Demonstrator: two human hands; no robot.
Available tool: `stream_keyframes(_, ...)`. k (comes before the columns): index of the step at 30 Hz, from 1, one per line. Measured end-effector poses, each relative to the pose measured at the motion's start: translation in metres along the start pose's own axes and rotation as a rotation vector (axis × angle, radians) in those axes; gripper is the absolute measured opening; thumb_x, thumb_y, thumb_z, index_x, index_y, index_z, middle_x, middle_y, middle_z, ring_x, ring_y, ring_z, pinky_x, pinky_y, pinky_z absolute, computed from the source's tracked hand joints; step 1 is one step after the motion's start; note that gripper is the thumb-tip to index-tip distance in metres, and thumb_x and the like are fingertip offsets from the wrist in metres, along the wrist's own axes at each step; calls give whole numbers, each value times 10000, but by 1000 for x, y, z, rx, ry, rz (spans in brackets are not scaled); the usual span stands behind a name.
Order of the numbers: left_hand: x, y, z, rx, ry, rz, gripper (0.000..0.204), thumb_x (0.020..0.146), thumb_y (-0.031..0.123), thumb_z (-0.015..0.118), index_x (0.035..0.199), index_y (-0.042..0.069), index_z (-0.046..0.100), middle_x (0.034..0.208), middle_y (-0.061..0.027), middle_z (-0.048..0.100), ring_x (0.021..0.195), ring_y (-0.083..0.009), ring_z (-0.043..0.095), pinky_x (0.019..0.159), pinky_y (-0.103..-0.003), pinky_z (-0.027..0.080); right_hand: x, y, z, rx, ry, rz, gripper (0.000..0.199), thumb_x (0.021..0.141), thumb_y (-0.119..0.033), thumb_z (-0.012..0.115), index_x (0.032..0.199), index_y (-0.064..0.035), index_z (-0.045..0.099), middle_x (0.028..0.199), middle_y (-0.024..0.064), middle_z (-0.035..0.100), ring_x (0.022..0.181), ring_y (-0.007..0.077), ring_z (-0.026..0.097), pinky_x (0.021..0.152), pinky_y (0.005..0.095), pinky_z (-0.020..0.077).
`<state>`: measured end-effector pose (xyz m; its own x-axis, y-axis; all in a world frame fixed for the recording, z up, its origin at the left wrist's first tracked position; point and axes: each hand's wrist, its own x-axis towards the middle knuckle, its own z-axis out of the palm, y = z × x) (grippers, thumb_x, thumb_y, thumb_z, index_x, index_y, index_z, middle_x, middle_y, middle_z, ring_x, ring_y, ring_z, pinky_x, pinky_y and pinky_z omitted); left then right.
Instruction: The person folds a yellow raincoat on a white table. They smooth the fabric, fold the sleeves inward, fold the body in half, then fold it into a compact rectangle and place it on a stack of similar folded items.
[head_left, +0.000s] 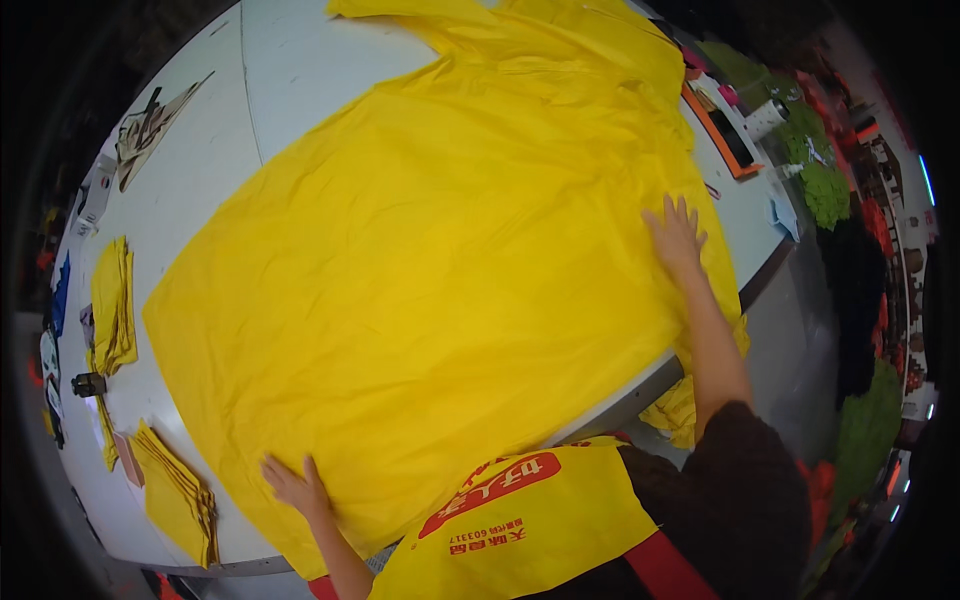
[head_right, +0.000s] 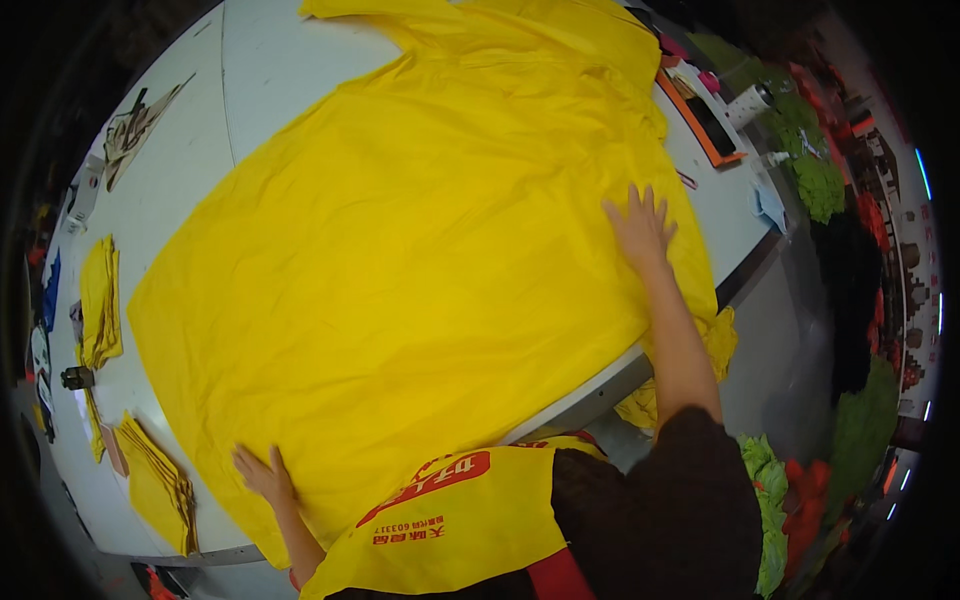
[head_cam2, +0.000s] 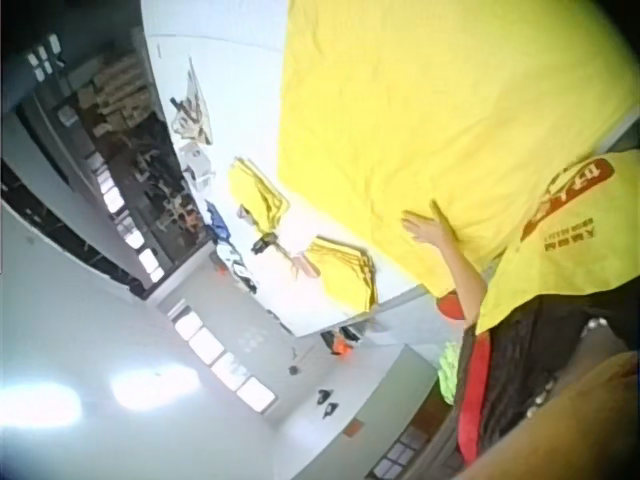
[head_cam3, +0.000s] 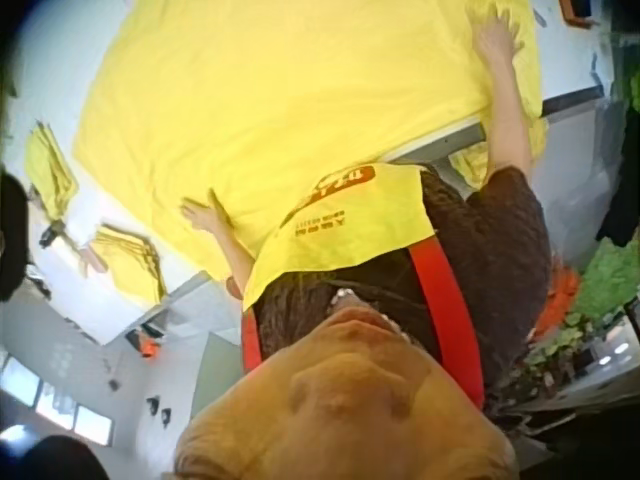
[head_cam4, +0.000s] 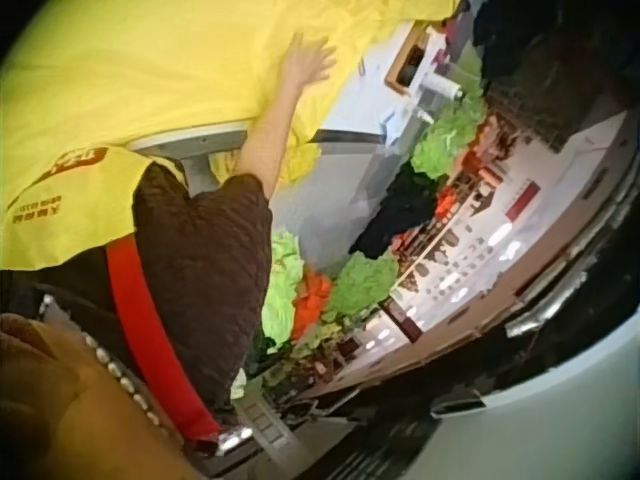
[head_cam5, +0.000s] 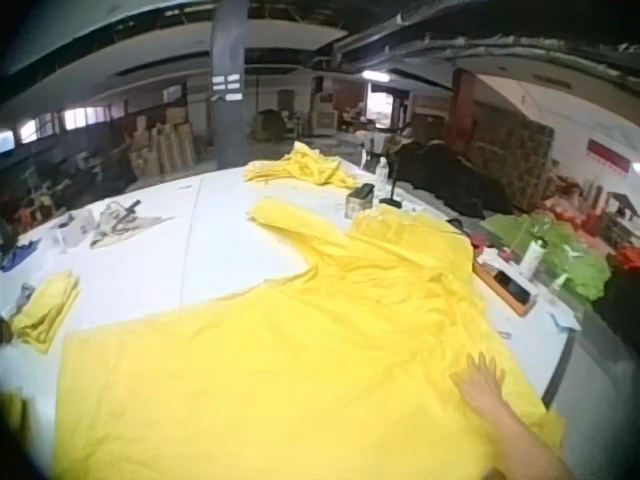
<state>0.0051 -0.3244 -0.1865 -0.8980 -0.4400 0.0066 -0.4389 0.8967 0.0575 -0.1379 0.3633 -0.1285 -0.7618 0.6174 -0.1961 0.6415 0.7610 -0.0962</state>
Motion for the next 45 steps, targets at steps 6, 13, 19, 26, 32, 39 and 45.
stream_keyframes(6, -39, -68, 15, 77, 47, -236, 739, 861, 607, 360, 1414, 136, 224, 1466, -121, 201, 1348, -300, 180, 990, -619, 158, 3, 94, 44, 110, 42, -114, 656, 860, -515, 446, 1347, -85, 354, 1412, 176, 289, 1327, 310, 226, 1054, 435, 201)
stream_keyframes(13, -71, 69, 9, -202, 3, 95, 644, 828, 319, 568, 1342, 9, 333, 1416, -195, 275, 1330, -355, 189, 1064, -481, 128, -123, 184, 41, 1411, 751, 290, 289, 925, -297, 473, 986, -24, 543, 816, -6, 503, 740, 80, 463, 681, 259, 407)
stream_keyframes(19, -141, 309, -11, -515, -507, 1283, 583, 816, 437, 563, 1248, 60, 457, 1309, -179, 417, 1257, -342, 330, 1006, -526, 220, -208, 212, 154, 2187, -375, 1382, 610, 842, -546, 468, 1192, -46, 469, 1170, 123, 514, 1092, 245, 480, 949, 407, 368)
stream_keyframes(26, -193, 428, -11, -114, -439, 1613, 779, 748, 637, 502, 1352, 173, 340, 1429, -109, 280, 1331, -299, 215, 942, -678, 165, -131, 238, 69, 2412, 611, 532, 404, 909, -200, 355, 1259, 0, 386, 1263, 174, 447, 1142, 345, 462, 939, 504, 403)
stream_keyframes(32, -190, 427, 0, -130, -422, 1637, 814, 706, 666, 524, 1341, 181, 366, 1439, -118, 255, 1343, -285, 188, 957, -669, 152, -217, 78, -60, 1319, 850, -326, 218, 820, 3, 572, 1033, 31, 537, 1025, 102, 590, 908, 217, 580, 774, 315, 466)
stream_keyframes(39, -172, 341, 6, -576, -404, 1526, 640, 803, 513, 518, 1255, 64, 457, 1286, -174, 431, 1197, -325, 388, 997, -469, 276, -200, 36, 2, 354, 446, -1079, 395, 570, -5, 644, 928, -72, 491, 1066, 117, 545, 974, 307, 520, 812, 380, 440)
stream_keyframes(45, -146, 90, -9, -268, -147, 625, 695, 751, 439, 622, 1303, 72, 411, 1351, -195, 366, 1303, -342, 259, 1049, -489, 188, -147, 98, 57, -24, 327, -882, 344, 624, 23, 585, 949, -74, 526, 1070, 117, 511, 1044, 320, 457, 887, 412, 357)
